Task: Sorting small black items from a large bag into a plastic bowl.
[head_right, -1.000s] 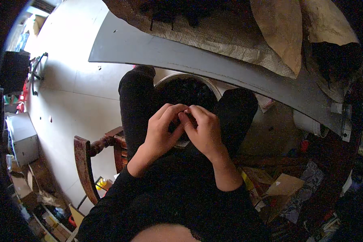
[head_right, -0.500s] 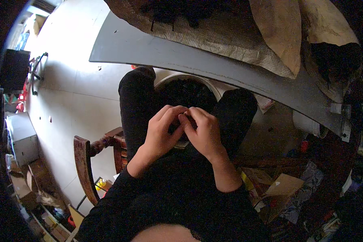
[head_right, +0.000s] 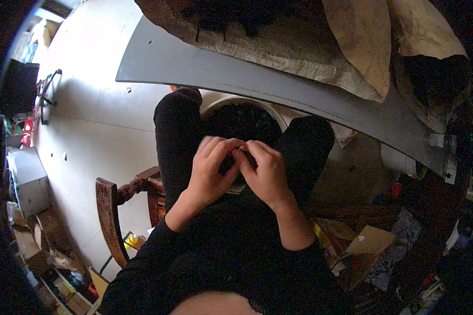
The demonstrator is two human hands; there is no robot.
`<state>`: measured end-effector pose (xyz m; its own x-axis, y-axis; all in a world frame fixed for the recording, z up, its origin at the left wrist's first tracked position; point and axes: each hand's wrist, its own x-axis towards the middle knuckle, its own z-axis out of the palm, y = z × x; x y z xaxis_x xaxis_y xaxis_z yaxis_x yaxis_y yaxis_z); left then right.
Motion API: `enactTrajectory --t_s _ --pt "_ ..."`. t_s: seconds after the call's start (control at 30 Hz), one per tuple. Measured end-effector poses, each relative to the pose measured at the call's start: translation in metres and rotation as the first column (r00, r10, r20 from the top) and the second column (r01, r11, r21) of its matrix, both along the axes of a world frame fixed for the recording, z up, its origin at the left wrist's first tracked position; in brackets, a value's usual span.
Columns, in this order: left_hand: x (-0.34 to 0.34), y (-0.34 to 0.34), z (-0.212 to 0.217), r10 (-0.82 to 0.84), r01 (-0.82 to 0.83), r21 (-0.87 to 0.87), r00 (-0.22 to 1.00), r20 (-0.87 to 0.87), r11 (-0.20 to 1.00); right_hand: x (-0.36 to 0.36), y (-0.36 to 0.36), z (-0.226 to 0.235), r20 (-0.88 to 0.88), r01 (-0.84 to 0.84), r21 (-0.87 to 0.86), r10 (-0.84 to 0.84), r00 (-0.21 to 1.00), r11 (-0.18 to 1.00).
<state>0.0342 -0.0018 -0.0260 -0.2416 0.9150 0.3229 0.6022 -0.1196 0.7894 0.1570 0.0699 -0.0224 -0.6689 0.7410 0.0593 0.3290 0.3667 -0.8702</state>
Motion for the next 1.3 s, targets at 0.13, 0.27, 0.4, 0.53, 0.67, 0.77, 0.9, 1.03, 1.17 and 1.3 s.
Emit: enactTrajectory --t_s 0.13,0.27,0.4,0.53,0.67,0.77,0.9,1.03,1.17,1.3 --pt "-0.002 -0.001 0.01 0.155 -0.157 0.033 0.986 0.061 0.987 0.006 -0.001 0.005 -0.089 0.086 -0.041 -0.09 0.992 0.995" --pt "-0.01 -0.006 0.004 0.067 0.013 -0.121 0.77 0.634 0.993 0.013 0.002 0.002 -0.31 -0.011 -0.419 -0.132 0.942 0.908" --pt "-0.012 -0.011 0.005 -0.011 0.115 -0.07 0.588 0.809 0.991 0.011 0.004 0.002 -0.421 -0.116 -0.552 -0.157 0.893 0.826" --pt "-0.019 -0.008 -0.009 -0.278 0.23 0.177 0.549 0.789 0.957 0.012 0.004 0.001 -0.489 -0.209 -0.599 -0.146 0.86 0.773" --pt "-0.016 -0.003 -0.002 -0.291 0.236 0.22 0.326 0.899 0.946 0.012 0.002 -0.001 -0.509 -0.206 -0.582 -0.155 0.847 0.787" --pt "-0.018 -0.005 -0.004 -0.266 0.262 0.165 0.419 0.868 0.951 0.011 0.004 0.003 -0.49 -0.15 -0.519 -0.148 0.859 0.842" --pt "-0.007 -0.005 0.008 -0.019 0.133 -0.057 0.507 0.861 0.99 0.011 0.008 0.006 -0.383 -0.14 -0.229 0.043 0.923 0.963" --pt "-0.003 -0.004 0.009 -0.02 0.087 -0.032 0.539 0.842 0.996 0.004 -0.002 0.003 -0.453 -0.093 -0.225 -0.02 0.891 0.97" --pt "-0.001 -0.002 0.004 -0.024 0.048 0.006 0.37 0.929 0.999 0.001 -0.006 0.0 -0.468 -0.049 -0.265 -0.084 0.88 0.963" --pt "0.002 -0.003 0.001 0.005 -0.021 0.001 0.239 0.971 1.0 -0.003 -0.009 0.003 -0.37 -0.013 -0.043 -0.004 0.929 0.999"
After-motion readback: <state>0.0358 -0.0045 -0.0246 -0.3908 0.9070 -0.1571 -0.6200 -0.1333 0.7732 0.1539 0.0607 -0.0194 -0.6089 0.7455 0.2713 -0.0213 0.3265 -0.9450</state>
